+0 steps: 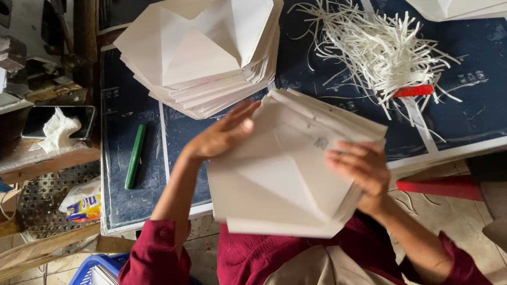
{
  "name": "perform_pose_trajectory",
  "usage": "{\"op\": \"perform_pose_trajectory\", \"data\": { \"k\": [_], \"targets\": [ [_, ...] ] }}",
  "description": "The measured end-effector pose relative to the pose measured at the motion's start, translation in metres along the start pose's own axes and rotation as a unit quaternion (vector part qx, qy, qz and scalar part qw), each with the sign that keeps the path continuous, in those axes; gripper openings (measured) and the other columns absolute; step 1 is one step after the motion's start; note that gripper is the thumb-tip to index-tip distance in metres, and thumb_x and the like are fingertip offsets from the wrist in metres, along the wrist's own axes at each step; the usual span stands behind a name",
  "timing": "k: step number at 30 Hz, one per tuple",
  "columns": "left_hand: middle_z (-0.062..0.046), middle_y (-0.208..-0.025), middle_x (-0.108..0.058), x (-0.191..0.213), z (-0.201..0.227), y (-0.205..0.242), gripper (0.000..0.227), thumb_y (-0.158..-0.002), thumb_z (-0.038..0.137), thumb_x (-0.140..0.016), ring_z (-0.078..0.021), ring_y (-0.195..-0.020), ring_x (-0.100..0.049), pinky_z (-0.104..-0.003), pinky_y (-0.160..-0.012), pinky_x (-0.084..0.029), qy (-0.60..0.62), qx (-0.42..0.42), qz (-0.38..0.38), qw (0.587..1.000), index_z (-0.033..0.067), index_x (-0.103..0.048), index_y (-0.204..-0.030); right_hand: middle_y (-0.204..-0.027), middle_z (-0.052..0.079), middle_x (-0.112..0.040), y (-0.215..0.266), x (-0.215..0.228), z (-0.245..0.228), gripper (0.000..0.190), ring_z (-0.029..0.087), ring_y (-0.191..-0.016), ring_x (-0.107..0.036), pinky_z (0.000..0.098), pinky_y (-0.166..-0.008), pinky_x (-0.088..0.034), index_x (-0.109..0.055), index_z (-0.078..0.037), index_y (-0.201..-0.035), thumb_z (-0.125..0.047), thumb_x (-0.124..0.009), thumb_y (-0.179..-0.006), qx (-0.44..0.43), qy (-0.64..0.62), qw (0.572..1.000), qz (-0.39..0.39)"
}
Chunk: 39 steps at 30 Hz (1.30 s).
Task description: The person places shredded paper into white hexagonal boxes. They pick up handfuls of the shredded paper and stuff it into the open boxes, which are stacked on a table, then place the filled boxes onto a growing pile.
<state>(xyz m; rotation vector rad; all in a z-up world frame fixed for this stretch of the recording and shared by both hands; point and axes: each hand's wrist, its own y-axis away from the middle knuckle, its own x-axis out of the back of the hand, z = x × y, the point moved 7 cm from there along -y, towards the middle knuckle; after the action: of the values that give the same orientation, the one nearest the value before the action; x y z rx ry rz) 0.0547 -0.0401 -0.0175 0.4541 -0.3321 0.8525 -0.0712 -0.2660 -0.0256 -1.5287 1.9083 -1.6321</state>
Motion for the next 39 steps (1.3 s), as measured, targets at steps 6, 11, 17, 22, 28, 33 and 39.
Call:
{"op": "perform_pose_trajectory", "data": {
  "k": [6,11,17,22,28,33,39],
  "targets": [
    [-0.023,-0.110,-0.062,0.046,0.016,0.019,0.133,-0.049,0.097,-0.033,-0.0304,-0.107,-0.059,-0.043,-0.102,-0.039,0.325,-0.310,0.090,0.889,-0.0098,-0.049,-0.126,-0.098,0.016,-0.064,-0.055,0.034,0.034,0.036,0.027,-0.098,-0.059,0.0473,-0.096,-0.044,-0.065,0.011,-0.097,0.001,-0.081,-0.067,-0.126,-0.146,0.979,0.073],
    [-0.018,-0.133,-0.050,0.037,0.010,0.043,0.119,-0.052,0.069,-0.074,-0.0235,-0.123,-0.047,-0.038,-0.106,-0.035,0.273,-0.337,0.214,0.875,-0.0019,-0.035,-0.139,-0.094,0.013,-0.064,-0.005,-0.013,0.087,0.036,0.016,-0.093,-0.057,0.0385,-0.086,-0.051,-0.059,0.008,-0.101,0.009,-0.075,-0.069,-0.194,-0.304,0.927,0.099],
    [-0.019,-0.142,-0.038,0.013,-0.058,0.036,0.111,-0.066,0.077,-0.057,-0.0287,-0.127,-0.038,-0.044,-0.104,-0.035,0.280,-0.262,0.280,0.880,0.0057,-0.027,-0.146,-0.118,0.012,-0.055,-0.013,-0.049,0.085,0.077,0.012,-0.106,-0.045,0.0371,-0.096,-0.042,-0.035,0.003,-0.134,-0.009,-0.076,-0.070,-0.279,-0.323,0.904,-0.013],
    [-0.019,-0.155,-0.008,-0.009,-0.032,0.030,0.107,-0.077,0.085,-0.019,-0.0361,-0.140,-0.005,-0.054,-0.113,-0.008,0.224,-0.274,0.234,0.906,0.0083,-0.002,-0.150,-0.147,0.022,-0.026,-0.016,-0.068,0.086,0.109,0.026,-0.132,-0.028,0.0447,-0.112,-0.026,-0.005,-0.004,-0.147,-0.022,-0.076,-0.067,-0.271,-0.315,0.903,-0.107],
    [-0.026,-0.152,-0.013,-0.018,-0.044,0.030,0.101,-0.078,0.071,0.013,-0.0343,-0.140,-0.011,-0.048,-0.116,-0.001,0.259,-0.132,0.226,0.930,0.0005,-0.011,-0.148,-0.126,0.032,-0.047,0.005,-0.080,0.115,0.089,0.034,-0.120,-0.044,0.0565,-0.103,-0.027,-0.041,0.013,-0.132,-0.020,-0.084,-0.061,-0.229,-0.160,0.945,-0.167],
    [-0.013,-0.133,-0.034,-0.043,-0.063,0.051,0.114,-0.066,0.090,-0.006,-0.0332,-0.137,-0.022,-0.046,-0.115,-0.013,0.193,-0.269,0.365,0.870,0.0087,-0.035,-0.142,-0.114,0.023,-0.057,0.053,-0.076,0.144,0.061,0.032,-0.115,-0.052,0.0495,-0.102,-0.035,-0.057,0.006,-0.116,-0.011,-0.087,-0.065,-0.235,-0.105,0.964,-0.065],
    [-0.004,-0.092,-0.036,-0.050,-0.034,0.080,0.080,-0.072,0.066,-0.055,-0.0174,-0.082,-0.037,-0.032,-0.074,-0.036,0.087,-0.188,0.479,0.853,-0.0009,-0.039,-0.112,-0.079,0.004,-0.062,0.064,-0.070,0.135,0.036,0.008,-0.074,-0.061,0.0219,-0.075,-0.052,-0.052,-0.010,-0.094,-0.003,-0.080,-0.074,-0.363,-0.304,0.878,0.067]
  ]
}}
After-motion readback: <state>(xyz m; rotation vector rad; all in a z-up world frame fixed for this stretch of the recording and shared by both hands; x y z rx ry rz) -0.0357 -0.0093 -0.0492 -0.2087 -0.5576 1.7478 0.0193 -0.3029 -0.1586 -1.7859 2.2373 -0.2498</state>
